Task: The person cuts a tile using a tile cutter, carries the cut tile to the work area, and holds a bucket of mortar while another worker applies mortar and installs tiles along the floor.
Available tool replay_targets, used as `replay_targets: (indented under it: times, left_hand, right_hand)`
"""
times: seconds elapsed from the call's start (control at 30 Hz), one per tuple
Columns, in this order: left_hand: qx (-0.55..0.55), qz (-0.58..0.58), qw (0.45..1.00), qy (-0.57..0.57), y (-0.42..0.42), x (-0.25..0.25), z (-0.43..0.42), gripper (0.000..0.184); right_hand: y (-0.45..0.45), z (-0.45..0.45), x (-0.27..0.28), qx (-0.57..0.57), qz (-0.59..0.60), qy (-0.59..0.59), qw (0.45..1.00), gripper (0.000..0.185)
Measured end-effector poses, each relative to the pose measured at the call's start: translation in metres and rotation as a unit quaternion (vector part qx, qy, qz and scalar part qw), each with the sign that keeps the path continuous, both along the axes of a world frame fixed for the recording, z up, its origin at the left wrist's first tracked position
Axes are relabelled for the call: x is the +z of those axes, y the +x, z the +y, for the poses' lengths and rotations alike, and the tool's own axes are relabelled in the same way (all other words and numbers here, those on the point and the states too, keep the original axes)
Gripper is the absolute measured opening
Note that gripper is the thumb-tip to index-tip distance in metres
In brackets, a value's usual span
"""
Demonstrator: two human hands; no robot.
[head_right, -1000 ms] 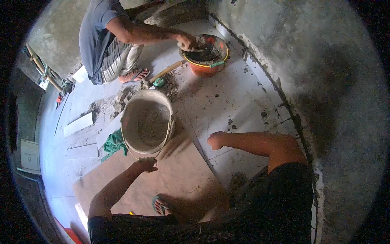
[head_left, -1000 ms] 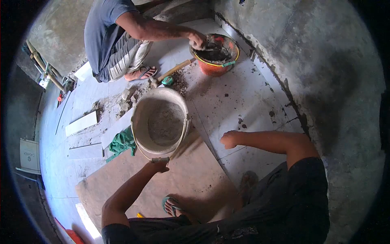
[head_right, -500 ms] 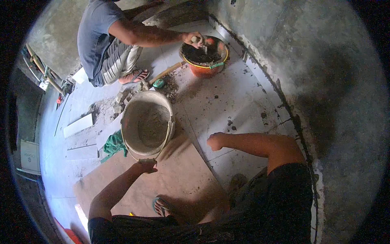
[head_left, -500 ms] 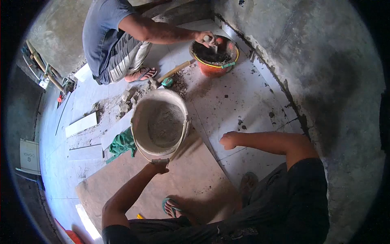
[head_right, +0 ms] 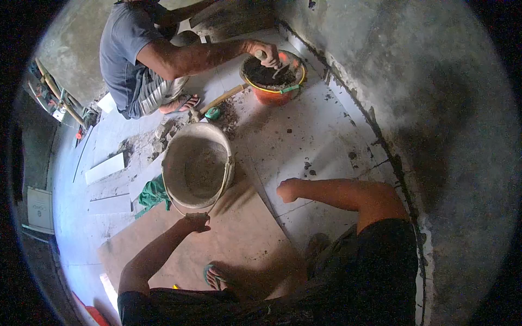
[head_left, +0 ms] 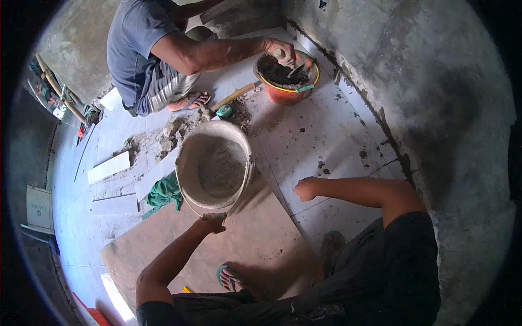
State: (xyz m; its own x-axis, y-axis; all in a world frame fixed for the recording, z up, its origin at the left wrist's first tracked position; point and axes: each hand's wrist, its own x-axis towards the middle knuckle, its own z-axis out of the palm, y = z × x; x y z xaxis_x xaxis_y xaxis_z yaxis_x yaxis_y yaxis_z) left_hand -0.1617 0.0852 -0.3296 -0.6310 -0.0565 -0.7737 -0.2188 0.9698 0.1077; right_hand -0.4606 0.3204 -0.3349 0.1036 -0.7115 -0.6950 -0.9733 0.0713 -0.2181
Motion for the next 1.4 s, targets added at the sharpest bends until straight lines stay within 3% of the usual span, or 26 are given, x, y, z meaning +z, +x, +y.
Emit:
replay_targets:
  times: [0.47,1.2,1.27,1.3,1.37,1.4]
  left_hand:
    - [-0.021,0.035,0.999,0.012,0.006,-0.018,-0.007,0.039]
    - [0.006,0.013,1.0,0.014,-0.001,-0.003,0.0,0.037]
    - [0.012,-0.005,1.0,0.012,-0.003,-0.002,0.0,0.04]
    - [0.015,0.031,0.998,0.051,0.003,-0.038,-0.007,0.044]
    - [0.069,0.028,0.993,0.091,0.007,-0.015,-0.006,0.057]
    - [0.065,0.165,0.978,0.114,0.027,-0.07,-0.019,0.032]
  right_hand:
    - [0.004,0.002,0.025,-0.008,-0.002,-0.018,1.0,0.027]
    - [0.001,0.002,0.002,0.003,-0.004,-0.039,0.999,0.025]
    - [0.003,0.007,0.005,-0.007,0.001,0.002,1.0,0.025]
    - [0.004,-0.001,0.006,-0.001,0.006,0.036,0.999,0.024]
    - [-0.013,0.004,-0.049,-0.032,-0.033,0.069,0.997,0.02]
    - [-0.01,0.001,-0.034,-0.024,-0.023,0.044,0.998,0.021]
